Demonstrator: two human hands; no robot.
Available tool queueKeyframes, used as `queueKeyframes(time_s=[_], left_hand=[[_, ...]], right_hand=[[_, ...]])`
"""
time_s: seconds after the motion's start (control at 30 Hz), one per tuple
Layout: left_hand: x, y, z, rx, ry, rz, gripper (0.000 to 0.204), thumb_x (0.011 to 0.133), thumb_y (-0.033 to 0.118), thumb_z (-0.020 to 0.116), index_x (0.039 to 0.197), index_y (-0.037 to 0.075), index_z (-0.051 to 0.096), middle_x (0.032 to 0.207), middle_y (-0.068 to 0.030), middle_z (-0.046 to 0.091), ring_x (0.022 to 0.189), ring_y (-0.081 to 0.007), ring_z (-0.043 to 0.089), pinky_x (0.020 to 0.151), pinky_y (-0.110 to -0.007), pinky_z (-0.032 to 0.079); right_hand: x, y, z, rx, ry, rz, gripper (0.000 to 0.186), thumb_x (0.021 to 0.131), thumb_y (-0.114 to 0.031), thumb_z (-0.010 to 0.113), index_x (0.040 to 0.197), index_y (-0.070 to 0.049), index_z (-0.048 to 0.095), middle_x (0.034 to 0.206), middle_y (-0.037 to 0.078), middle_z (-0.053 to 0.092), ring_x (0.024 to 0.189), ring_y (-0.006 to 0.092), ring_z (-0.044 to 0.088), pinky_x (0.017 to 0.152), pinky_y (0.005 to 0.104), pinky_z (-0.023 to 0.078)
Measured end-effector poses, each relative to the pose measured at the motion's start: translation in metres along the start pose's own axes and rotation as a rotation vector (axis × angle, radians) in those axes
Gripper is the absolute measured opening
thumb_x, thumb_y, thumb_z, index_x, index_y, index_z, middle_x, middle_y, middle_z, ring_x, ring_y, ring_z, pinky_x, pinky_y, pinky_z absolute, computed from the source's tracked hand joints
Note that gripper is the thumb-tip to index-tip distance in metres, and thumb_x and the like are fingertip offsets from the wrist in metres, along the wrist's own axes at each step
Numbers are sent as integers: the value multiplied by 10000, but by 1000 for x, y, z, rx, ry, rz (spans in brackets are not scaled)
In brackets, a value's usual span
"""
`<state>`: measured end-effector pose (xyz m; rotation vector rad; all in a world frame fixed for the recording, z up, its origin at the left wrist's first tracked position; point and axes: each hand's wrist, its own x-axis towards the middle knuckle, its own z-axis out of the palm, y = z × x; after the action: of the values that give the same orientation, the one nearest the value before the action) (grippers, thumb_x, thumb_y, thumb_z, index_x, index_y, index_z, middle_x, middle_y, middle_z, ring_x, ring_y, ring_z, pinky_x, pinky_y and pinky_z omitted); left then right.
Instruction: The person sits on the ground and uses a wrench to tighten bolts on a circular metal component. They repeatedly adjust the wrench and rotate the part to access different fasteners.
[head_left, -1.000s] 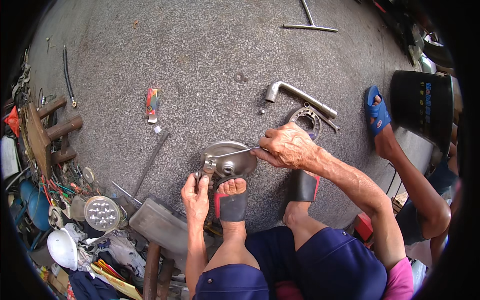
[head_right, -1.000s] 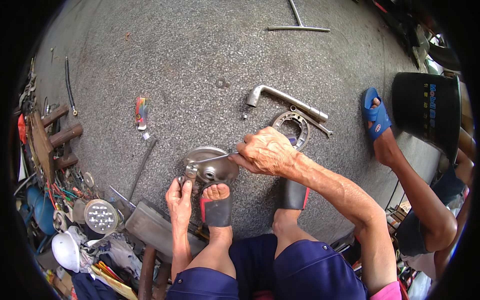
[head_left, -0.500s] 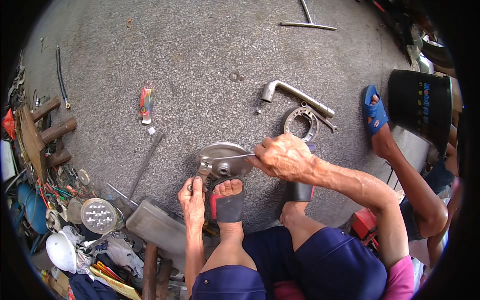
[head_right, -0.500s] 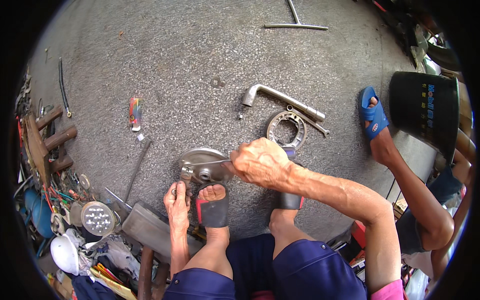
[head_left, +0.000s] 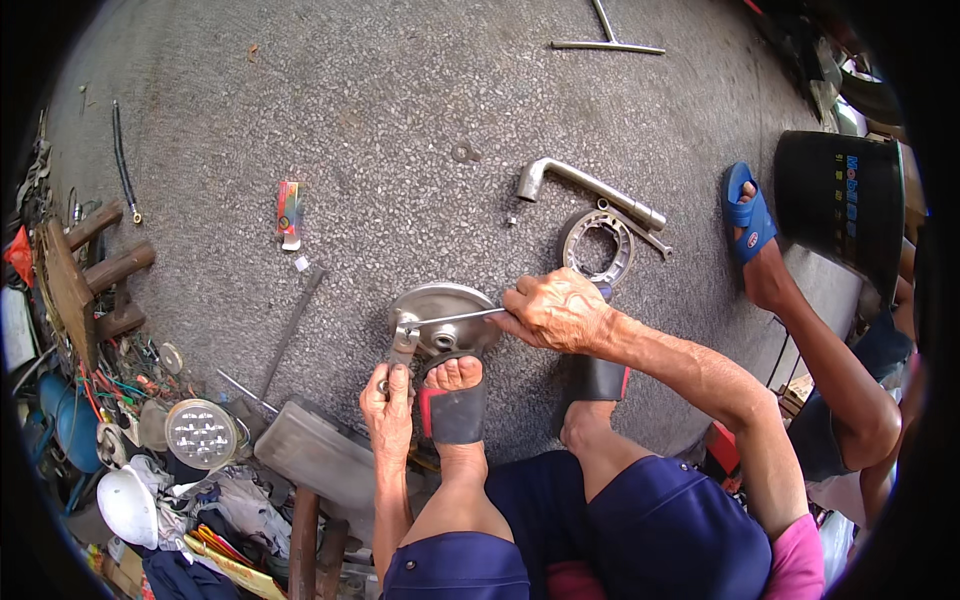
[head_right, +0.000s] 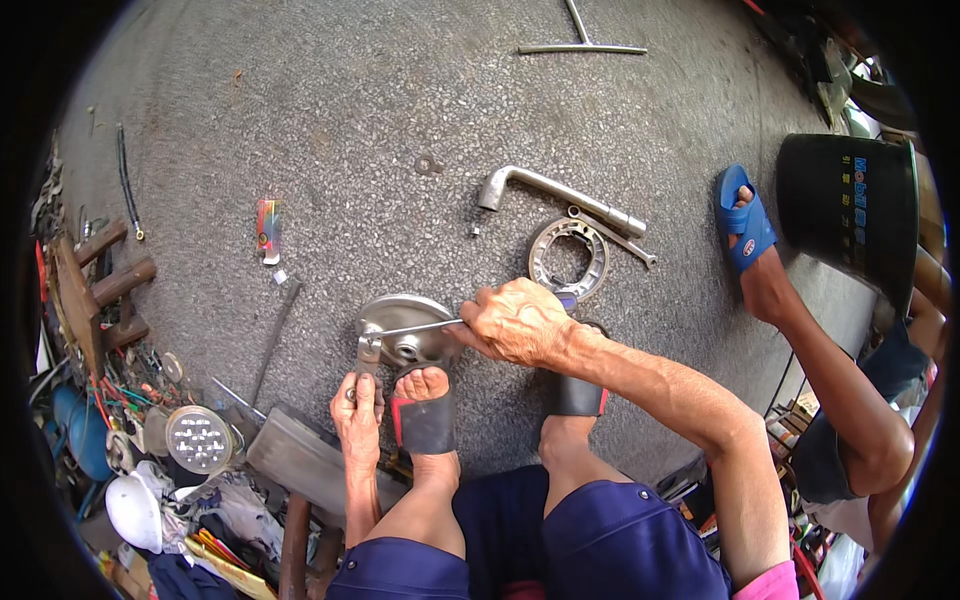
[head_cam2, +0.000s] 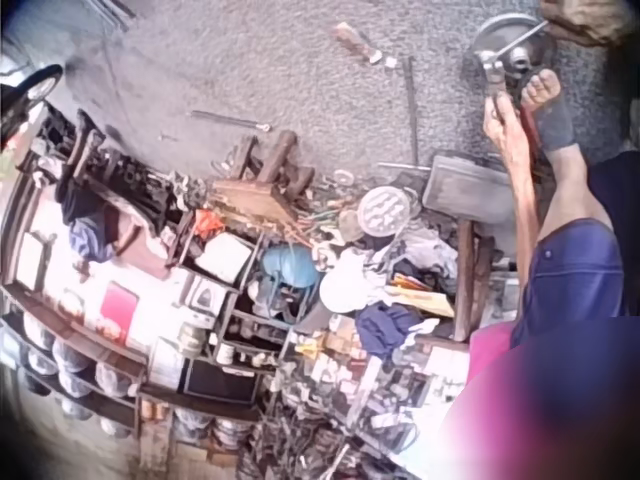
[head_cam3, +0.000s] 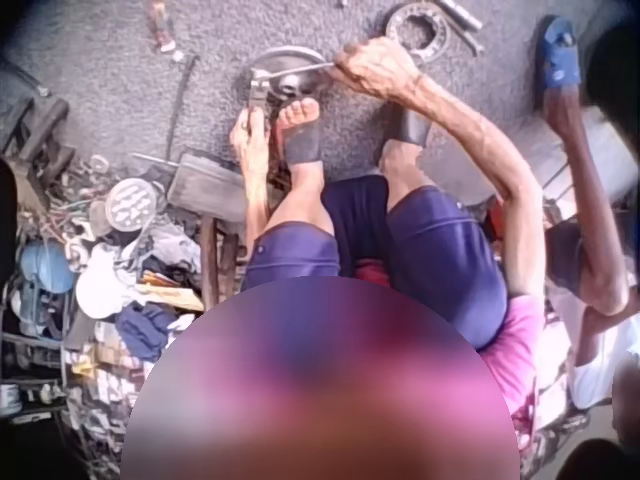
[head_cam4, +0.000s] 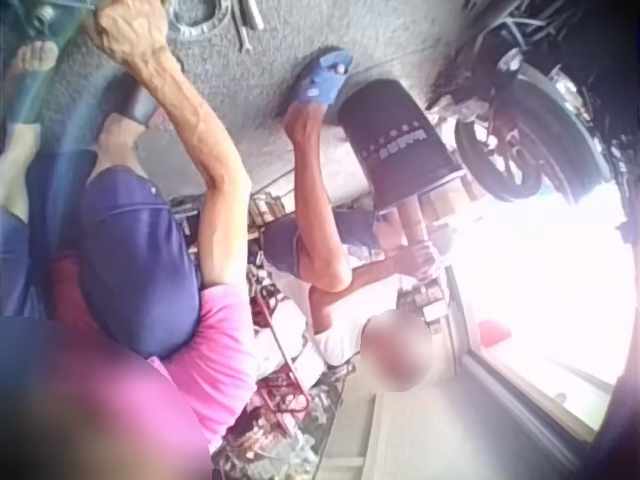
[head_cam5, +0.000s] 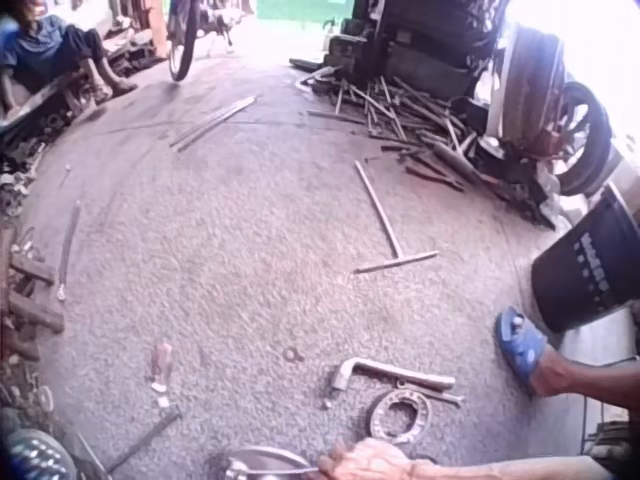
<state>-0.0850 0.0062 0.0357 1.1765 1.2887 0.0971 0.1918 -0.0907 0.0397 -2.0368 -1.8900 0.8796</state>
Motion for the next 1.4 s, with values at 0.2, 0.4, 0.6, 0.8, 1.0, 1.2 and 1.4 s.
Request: queueKeyframes(time_s=[0.2, 0.4, 0.6, 0.8, 1.0, 1.2, 1.4], left_hand=[[8, -2, 1, -281, -41, -131, 272, 1000, 293, 613, 875, 52, 626, 674, 45, 521, 558, -27, 425, 479, -196, 276], [0, 17, -8, -170, -94, -138, 257, 992, 248, 623, 854, 32, 622, 666, 39, 537, 554, -29, 431, 478, -209, 283], [9, 14, -11, -91, -92, -72, 223, 991, 256, 618, 951, 40, 656, 649, 37, 540, 489, -4, 366, 438, -192, 224], [-5, 26, -7, -139, -98, -147, 193, 974, 195, 632, 928, 11, 669, 626, 21, 557, 466, 4, 345, 426, -187, 198], [-4, 25, -8, -283, -118, -262, 123, 970, 159, 631, 990, 38, 647, 735, 0, 621, 506, -30, 474, 414, -181, 248], [-6, 24, -8, -338, -132, -292, 138, 965, 135, 643, 1038, 19, 661, 784, -4, 641, 514, -29, 469, 415, -182, 245], [10, 12, -13, -204, -142, -176, 241, 959, 171, 662, 1158, 35, 670, 732, 34, 607, 495, 23, 309, 438, -185, 198]], right_hand=[[1, 2, 3, 27, 11, -31, 401, 949, -370, 596, 733, -32, 622, 642, 144, 615, 533, 313, 647, 479, 417, 525], [-4, -1, 8, 16, 11, 13, 411, 952, -379, 593, 746, -24, 622, 654, 152, 617, 537, 321, 648, 472, 424, 524], [-2, -3, 4, 35, -7, 20, 425, 954, -393, 588, 753, -20, 623, 655, 163, 615, 548, 331, 654, 475, 435, 526], [-4, -4, 6, 46, -5, 22, 417, 952, -392, 591, 759, -23, 625, 650, 165, 611, 556, 333, 655, 475, 440, 522], [-10, -13, 9, 31, 23, 70, 398, 948, -387, 602, 765, -34, 627, 638, 156, 597, 539, 317, 644, 463, 428, 509], [-20, -15, 19, 48, 47, 87, 388, 948, -379, 604, 776, -32, 621, 650, 159, 599, 531, 318, 639, 464, 429, 512], [-22, 0, 16, 34, 8, 28, 378, 950, -374, 603, 778, -38, 608, 645, 148, 584, 529, 321, 629, 465, 430, 512]])
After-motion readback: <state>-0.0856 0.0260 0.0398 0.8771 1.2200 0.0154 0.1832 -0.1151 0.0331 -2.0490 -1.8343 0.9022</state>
